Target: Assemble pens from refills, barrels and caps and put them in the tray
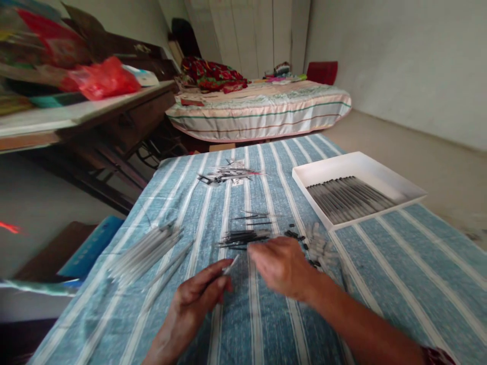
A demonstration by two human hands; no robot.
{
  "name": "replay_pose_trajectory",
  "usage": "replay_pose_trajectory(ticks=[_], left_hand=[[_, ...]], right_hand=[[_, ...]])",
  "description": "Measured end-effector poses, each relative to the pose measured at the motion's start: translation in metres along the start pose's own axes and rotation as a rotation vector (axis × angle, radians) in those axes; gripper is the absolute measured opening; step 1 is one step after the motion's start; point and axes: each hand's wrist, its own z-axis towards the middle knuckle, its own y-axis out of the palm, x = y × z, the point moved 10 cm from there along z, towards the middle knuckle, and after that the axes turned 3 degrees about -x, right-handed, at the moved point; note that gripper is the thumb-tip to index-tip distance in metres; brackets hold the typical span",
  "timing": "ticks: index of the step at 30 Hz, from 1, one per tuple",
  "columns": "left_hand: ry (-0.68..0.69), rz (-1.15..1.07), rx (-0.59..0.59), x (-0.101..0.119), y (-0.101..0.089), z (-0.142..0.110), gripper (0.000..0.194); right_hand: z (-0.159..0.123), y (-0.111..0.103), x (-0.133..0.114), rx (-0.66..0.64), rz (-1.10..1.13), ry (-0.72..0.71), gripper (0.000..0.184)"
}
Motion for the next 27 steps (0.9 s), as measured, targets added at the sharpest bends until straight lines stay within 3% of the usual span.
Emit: replay_pose_trajectory(ticks=[4,7,10,14,17,27], left_hand=[[-0.037,-0.269,0.108,-0.001,-0.006,-0.006,0.043],[-0.053,-0.360,0.121,0.000,-0.003,-0.009,0.040],[-0.072,-0.373,0.071,-0.002,0.001,-0.008,0.033],[-0.080,-0.347,-0.044,-0.007,0.007,-0.003,0.033],[-0.080,-0.339,-0.046,-0.008,0.007,-0.002,0.034],[-0.096,-0.311,-0.054,-0.006,0.011,-0.003,0.037]], right_hand=[[-0.016,0.004,0.099,-0.378,-0.298,0.530,0.025],[-0.034,0.007,0.134,-0.612,-0.383,0.703,0.031],[-0.041,0.014,0.140,-0.693,-0.371,0.727,0.030],[-0.044,0.019,0.142,-0.689,-0.363,0.742,0.028],[-0.043,0.016,0.143,-0.656,-0.369,0.752,0.029],[-0.025,0.034,0.106,-0.616,-0.291,0.516,0.025]])
